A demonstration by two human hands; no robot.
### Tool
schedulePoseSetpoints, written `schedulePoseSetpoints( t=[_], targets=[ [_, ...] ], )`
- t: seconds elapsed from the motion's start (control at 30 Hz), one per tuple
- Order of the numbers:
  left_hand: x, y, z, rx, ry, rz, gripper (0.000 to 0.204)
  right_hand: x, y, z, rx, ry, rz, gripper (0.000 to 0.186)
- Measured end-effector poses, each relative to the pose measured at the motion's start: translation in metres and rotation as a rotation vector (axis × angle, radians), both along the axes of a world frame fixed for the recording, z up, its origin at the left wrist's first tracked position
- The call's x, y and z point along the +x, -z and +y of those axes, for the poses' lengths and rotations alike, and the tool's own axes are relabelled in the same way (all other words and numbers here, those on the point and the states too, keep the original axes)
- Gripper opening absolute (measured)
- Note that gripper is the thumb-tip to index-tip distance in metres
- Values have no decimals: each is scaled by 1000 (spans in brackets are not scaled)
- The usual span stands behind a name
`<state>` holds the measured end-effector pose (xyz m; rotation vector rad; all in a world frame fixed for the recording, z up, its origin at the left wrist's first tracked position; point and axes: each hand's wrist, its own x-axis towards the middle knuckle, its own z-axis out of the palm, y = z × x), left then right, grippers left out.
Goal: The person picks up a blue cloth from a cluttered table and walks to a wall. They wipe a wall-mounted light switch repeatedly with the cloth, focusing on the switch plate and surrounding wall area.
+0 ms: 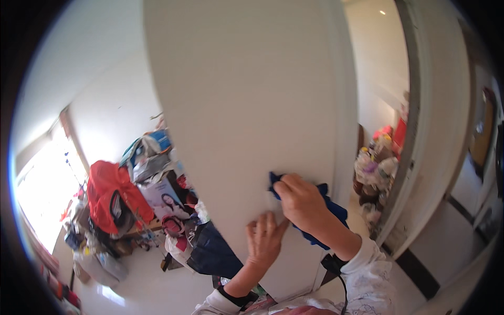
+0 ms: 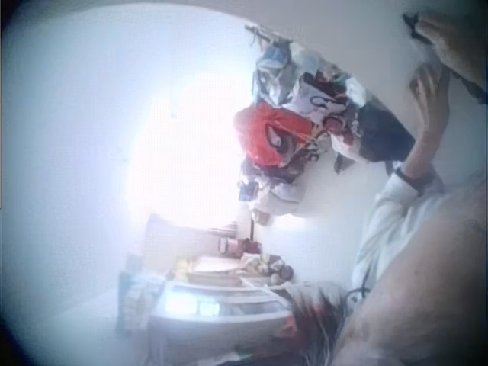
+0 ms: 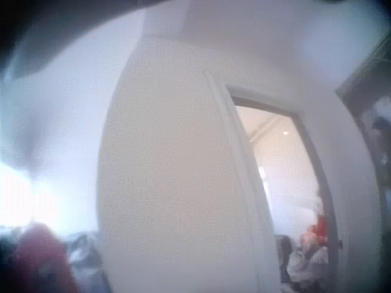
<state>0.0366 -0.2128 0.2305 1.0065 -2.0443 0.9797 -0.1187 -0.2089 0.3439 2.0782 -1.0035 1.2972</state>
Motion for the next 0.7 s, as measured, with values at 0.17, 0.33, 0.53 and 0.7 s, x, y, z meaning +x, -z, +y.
schedulePoseSetpoints(
  t=[0.17, 0.33, 0.53, 0.7],
  targets=[
    [1, -1, 2, 1, -27, 22, 55, -14, 6, -5, 28, 1, -55, 23],
    [-2, 5, 1, -9, -56, 21, 51, -16, 14, -7, 16, -27, -6, 17],
    [3, 5, -2, -41, -121, -19, 38, -17, 22, -8, -50, -104, -139, 20],
    [-3, 0, 3, -86, -200, -41, 52, -46, 36, 5, -64, -218, -373, 34]
  ],
)
